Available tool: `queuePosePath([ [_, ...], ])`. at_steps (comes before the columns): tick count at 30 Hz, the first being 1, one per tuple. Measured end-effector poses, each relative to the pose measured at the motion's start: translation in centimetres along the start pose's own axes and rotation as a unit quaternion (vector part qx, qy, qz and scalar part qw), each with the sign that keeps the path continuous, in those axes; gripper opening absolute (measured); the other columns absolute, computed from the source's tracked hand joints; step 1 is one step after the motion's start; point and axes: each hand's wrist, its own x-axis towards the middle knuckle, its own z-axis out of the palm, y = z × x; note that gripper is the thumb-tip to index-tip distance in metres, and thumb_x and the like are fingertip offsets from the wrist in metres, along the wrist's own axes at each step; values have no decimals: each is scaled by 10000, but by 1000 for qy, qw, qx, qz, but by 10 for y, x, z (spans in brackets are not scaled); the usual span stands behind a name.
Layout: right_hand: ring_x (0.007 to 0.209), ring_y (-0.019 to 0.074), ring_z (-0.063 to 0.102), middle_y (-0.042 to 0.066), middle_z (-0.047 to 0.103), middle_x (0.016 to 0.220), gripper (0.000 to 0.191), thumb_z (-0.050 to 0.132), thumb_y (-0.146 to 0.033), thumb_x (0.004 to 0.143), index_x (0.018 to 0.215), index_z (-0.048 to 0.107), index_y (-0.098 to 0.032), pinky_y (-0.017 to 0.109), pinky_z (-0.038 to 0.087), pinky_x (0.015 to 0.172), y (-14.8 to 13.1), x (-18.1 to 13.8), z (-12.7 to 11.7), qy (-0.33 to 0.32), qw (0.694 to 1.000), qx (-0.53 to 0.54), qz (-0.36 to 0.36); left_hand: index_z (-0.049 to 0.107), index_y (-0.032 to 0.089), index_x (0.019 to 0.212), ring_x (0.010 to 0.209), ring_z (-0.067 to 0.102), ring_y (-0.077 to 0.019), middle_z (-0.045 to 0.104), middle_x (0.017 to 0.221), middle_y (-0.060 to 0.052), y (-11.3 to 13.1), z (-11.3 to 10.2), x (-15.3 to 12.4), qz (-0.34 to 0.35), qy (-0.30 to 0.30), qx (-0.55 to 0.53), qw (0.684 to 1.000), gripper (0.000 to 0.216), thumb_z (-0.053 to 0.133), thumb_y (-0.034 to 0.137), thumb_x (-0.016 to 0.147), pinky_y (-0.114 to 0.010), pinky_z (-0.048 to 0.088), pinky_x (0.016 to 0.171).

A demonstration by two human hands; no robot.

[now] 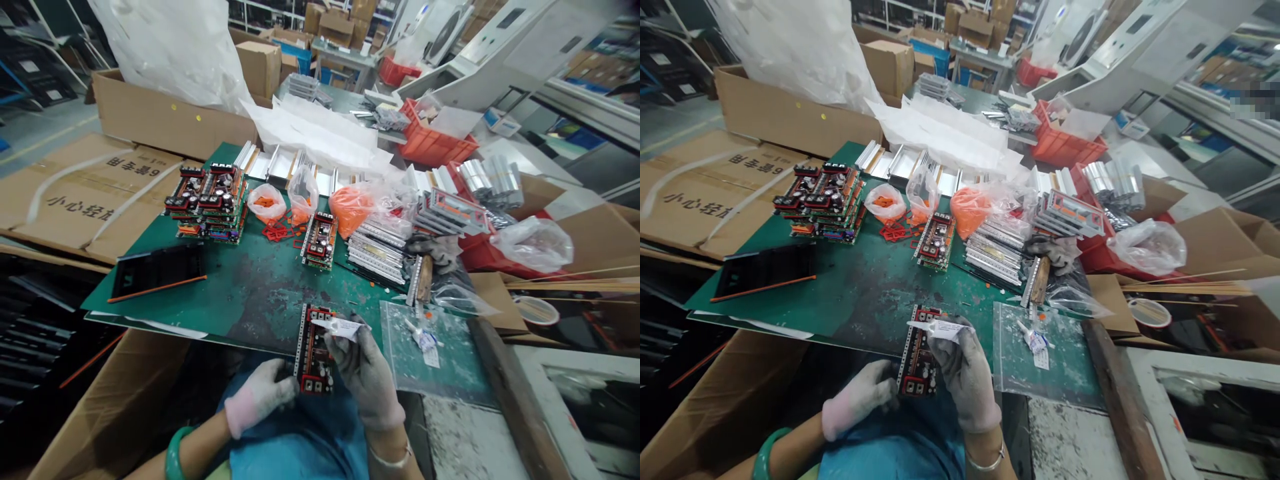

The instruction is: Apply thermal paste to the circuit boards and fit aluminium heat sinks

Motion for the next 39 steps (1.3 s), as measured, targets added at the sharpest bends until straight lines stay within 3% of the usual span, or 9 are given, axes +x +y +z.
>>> queuePosePath([
  [4, 868, 211, 684, 73, 672, 1062, 391, 576, -528, 855, 1125, 546, -246, 401, 581, 814, -5, -8, -11, 74, 995, 68, 19, 593, 103, 855, 563, 470, -133, 578, 712, -36, 1, 9, 4, 35, -24, -45, 998, 682, 723, 672, 501, -253, 397, 520],
  [8, 978, 250, 643, 109, 637, 1143, 296, 626, -466, 813, 932, 571, -200, 407, 528, 847, -20, -12, -34, 182, 973, -123, -73, 627, 76, 904, 666, 531, -179, 637, 803, -85, 3, 16, 3, 82, -13, -97, 992, 732, 703, 699, 527, -266, 420, 585],
  [11, 1091, 276, 573, 116, 620, 1164, 299, 638, -463, 775, 880, 600, -185, 439, 432, 964, -27, -8, -51, 251, 917, -287, -117, 638, 101, 921, 755, 589, -213, 678, 854, -74, 11, 10, -8, 80, 10, -45, 996, 514, 720, 465, 567, -278, 456, 672],
  [13, 1094, 282, 559, 127, 617, 1138, 336, 576, -485, 806, 918, 632, -173, 451, 403, 989, -29, -6, -58, 259, 873, -385, -152, 639, 136, 872, 752, 601, -208, 686, 817, -36, 20, 2, -18, 82, 47, 40, 995, 353, 669, 315, 569, -269, 460, 684],
  [16, 1184, 312, 496, 165, 566, 1225, 444, 522, -511, 850, 1085, 627, -149, 483, 356, 1034, -27, -14, -59, 249, 850, -425, -187, 623, 157, 816, 715, 599, -200, 675, 756, -14, 34, -8, -29, 108, 70, 90, 988, 281, 616, 291, 570, -261, 459, 659],
  [18, 1199, 319, 498, 166, 555, 1266, 519, 533, -537, 853, 1195, 588, -151, 470, 385, 1019, -23, -27, -56, 209, 878, -398, -165, 609, 149, 810, 691, 591, -204, 662, 727, -22, 37, -12, -30, 101, 52, 61, 992, 318, 637, 349, 564, -265, 461, 639],
  [21, 1012, 301, 626, 128, 669, 1102, 547, 552, -615, 818, 1143, 632, -182, 378, 508, 858, -16, -49, -52, 55, 946, -314, -55, 606, 123, 811, 657, 570, -204, 640, 709, -41, 29, -19, -24, 88, 30, 16, 996, 455, 702, 474, 539, -270, 455, 603],
  [26, 1012, 311, 629, 114, 699, 1047, 579, 551, -654, 800, 1080, 676, -162, 368, 501, 864, 1, -59, -38, -95, 968, -217, 86, 633, 87, 968, 810, 611, -269, 671, 885, -117, 5, -24, -11, 106, 6, -44, 993, 684, 740, 640, 581, -325, 504, 733],
  [39, 970, 285, 626, 111, 689, 1014, 450, 572, -542, 824, 1019, 649, -144, 364, 482, 846, 11, -57, -20, -34, 984, -137, 107, 664, 75, 1020, 973, 623, -345, 688, 980, -144, 1, -14, -6, 98, 44, -88, 990, 749, 710, 710, 627, -396, 509, 868],
])
